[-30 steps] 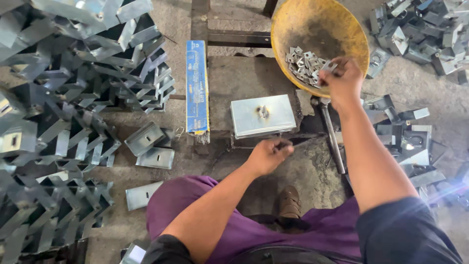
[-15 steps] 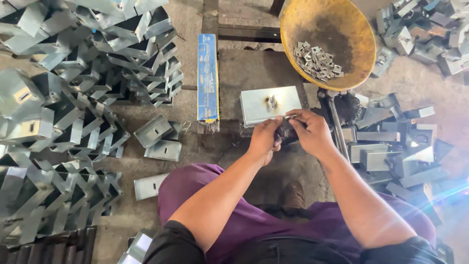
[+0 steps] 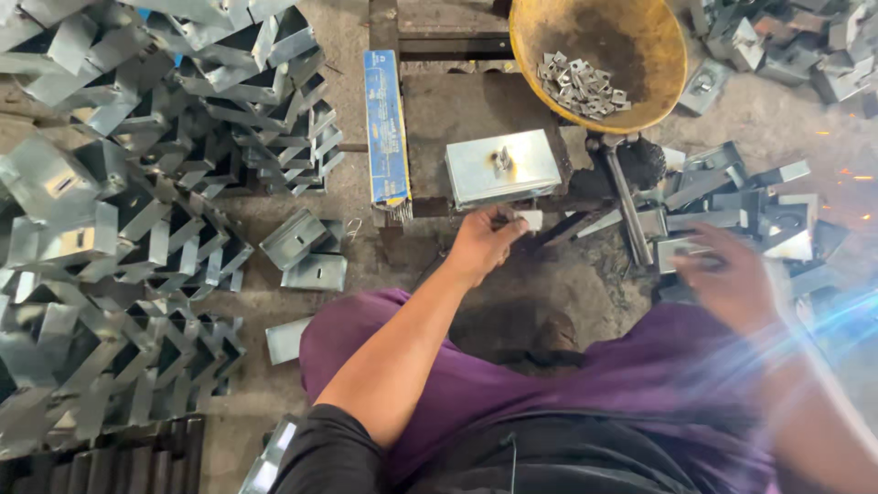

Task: The person sits on the floor and repeatedly picks up small metal brackets and a larger metal plate. They use a handheld welding tool to weld the brackets onto the plate, producing bright sparks, then place the finished pieces aside.

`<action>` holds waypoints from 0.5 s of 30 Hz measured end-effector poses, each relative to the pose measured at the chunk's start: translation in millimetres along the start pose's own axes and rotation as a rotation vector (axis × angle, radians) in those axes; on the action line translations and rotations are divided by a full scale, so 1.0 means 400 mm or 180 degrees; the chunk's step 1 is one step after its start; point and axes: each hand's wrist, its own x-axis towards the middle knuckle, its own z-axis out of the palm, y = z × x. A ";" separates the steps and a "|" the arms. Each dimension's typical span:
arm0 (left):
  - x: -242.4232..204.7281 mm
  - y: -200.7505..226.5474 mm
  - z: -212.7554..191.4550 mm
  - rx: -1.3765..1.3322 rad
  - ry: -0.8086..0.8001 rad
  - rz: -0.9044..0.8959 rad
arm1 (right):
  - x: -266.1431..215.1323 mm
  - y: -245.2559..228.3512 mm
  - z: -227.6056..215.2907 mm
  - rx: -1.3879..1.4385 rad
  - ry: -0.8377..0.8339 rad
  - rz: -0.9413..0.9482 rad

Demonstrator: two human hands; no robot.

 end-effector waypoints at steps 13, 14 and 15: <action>-0.048 0.053 -0.043 -0.1838 0.0193 -0.0228 | -0.581 0.430 -0.030 -0.1832 -0.1008 0.2068; -0.046 0.044 -0.045 -0.1676 0.0243 -0.0211 | -0.594 0.437 -0.033 -0.1867 -0.1012 0.2028; -0.043 0.037 -0.049 -0.1514 0.0293 -0.0193 | -0.609 0.443 -0.035 -0.1913 -0.1011 0.1981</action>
